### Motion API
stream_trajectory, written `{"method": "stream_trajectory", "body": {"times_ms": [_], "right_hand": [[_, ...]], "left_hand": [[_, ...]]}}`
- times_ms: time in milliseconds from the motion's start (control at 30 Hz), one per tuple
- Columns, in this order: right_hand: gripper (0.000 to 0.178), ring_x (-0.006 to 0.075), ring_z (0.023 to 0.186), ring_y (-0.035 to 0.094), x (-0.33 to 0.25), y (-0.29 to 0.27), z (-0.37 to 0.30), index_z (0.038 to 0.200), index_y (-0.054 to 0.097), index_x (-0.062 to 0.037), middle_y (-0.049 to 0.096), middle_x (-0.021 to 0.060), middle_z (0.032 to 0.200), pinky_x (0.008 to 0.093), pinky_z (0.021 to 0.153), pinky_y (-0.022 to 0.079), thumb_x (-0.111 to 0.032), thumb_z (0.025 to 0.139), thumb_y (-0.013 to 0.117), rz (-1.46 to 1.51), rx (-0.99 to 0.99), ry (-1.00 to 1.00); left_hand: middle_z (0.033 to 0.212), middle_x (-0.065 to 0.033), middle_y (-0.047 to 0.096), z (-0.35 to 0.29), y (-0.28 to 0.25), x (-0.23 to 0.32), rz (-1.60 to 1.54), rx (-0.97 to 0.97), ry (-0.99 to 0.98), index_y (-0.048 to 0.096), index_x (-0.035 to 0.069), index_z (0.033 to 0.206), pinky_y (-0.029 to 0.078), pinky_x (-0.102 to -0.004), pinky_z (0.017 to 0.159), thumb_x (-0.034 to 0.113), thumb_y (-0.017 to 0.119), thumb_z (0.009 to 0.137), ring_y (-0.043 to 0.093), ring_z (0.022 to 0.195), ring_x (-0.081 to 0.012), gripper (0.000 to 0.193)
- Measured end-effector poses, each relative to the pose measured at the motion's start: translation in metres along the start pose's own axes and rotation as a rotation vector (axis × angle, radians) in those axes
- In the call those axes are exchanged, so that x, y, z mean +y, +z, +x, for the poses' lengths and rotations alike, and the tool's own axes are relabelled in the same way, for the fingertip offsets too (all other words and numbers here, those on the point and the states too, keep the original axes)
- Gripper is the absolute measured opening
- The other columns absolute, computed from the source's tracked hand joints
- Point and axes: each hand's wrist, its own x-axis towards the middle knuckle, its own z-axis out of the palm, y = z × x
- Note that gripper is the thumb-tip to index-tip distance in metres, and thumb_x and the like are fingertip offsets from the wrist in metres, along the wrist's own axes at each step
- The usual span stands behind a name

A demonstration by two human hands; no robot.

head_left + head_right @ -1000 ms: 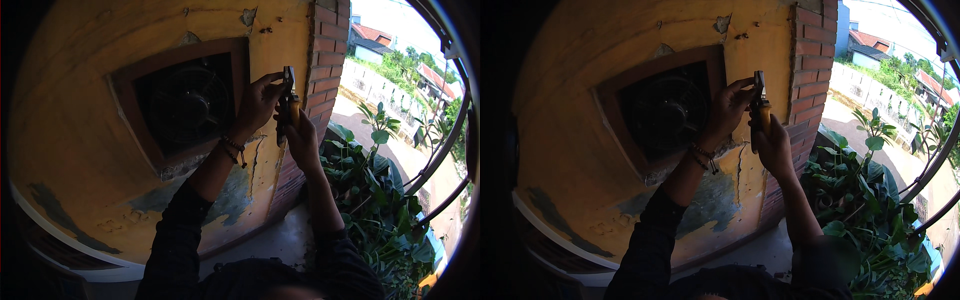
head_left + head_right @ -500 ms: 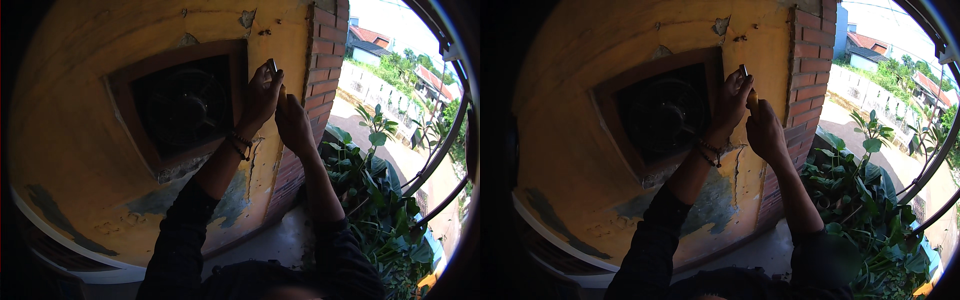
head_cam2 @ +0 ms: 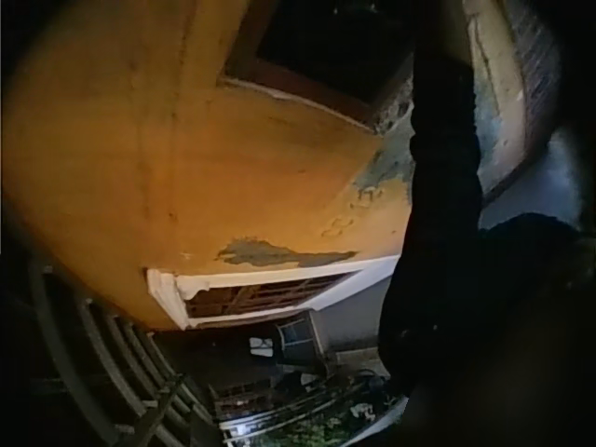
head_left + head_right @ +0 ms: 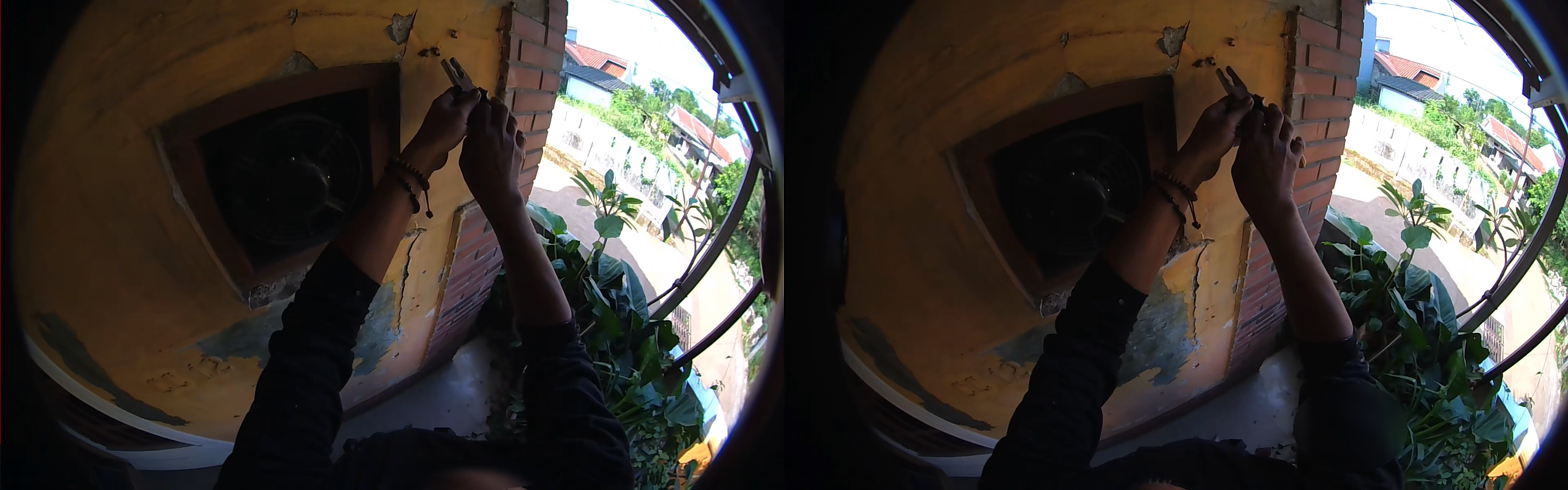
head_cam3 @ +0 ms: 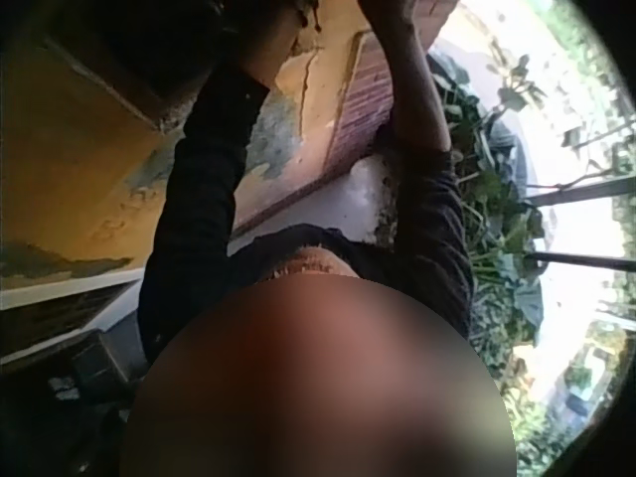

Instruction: Repairing or adjusting the mounting of a wall exhaust fan using pliers.

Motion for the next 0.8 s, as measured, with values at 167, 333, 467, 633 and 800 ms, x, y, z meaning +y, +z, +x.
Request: {"method": "stream_trajectory", "body": {"times_ms": [167,333,467,633,800], "right_hand": [[0.044,0.0322,0.124,0.05,0.0,0.014,0.007,0.13,0.05,-0.0047,0.048,0.0135,0.128,0.0488,0.093,0.044,-0.008,0.087,0.061,-0.006,0.041,-0.072],[0.043,0.03,0.125,0.05,0.012,0.02,0.007,0.13,0.052,-0.007,0.048,0.0115,0.128,0.0483,0.096,0.043,-0.008,0.088,0.061,0.007,0.093,-0.107],[0.038,0.0292,0.124,0.051,0.021,0.002,0.017,0.128,0.056,-0.0102,0.05,0.0097,0.129,0.0475,0.097,0.044,-0.01,0.09,0.061,0.028,0.112,-0.157],[0.044,0.028,0.115,0.059,0.033,-0.021,0.039,0.133,0.057,-0.0121,0.056,0.0099,0.123,0.046,0.086,0.05,-0.013,0.09,0.062,-0.163,0.069,-0.308],[0.039,0.0237,0.097,0.064,0.029,-0.049,0.068,0.128,0.058,-0.0137,0.061,0.0063,0.11,0.0396,0.073,0.053,-0.017,0.09,0.065,-0.346,0.004,-0.474]], "left_hand": [[0.104,0.0013,0.065,0.011,-0.012,-0.008,-0.031,0.036,0.007,0.062,0.012,0.118,0.053,-0.0299,0.086,0.031,0.054,0.107,0.062,0.097,-0.0089,0.024],[0.108,0.0004,0.065,0.01,-0.011,-0.008,-0.099,-0.023,-0.005,0.062,0.012,0.119,0.053,-0.0309,0.089,0.031,0.054,0.107,0.062,0.1,-0.0107,0.024],[0.113,-0.0006,0.064,0.011,-0.003,-0.003,-0.179,-0.059,-0.014,0.061,0.012,0.12,0.051,-0.0319,0.091,0.032,0.051,0.107,0.062,0.103,-0.0141,0.025],[0.115,-0.0013,0.064,0.015,0.007,-0.001,-0.316,-0.049,0.021,0.061,0.011,0.121,0.05,-0.0351,0.091,0.035,0.047,0.109,0.062,0.104,-0.0169,0.03],[0.118,-0.0012,0.065,0.018,0.016,0.008,-0.422,-0.04,0.054,0.061,0.01,0.123,0.05,-0.0382,0.092,0.038,0.044,0.11,0.063,0.101,-0.0181,0.035]]}}
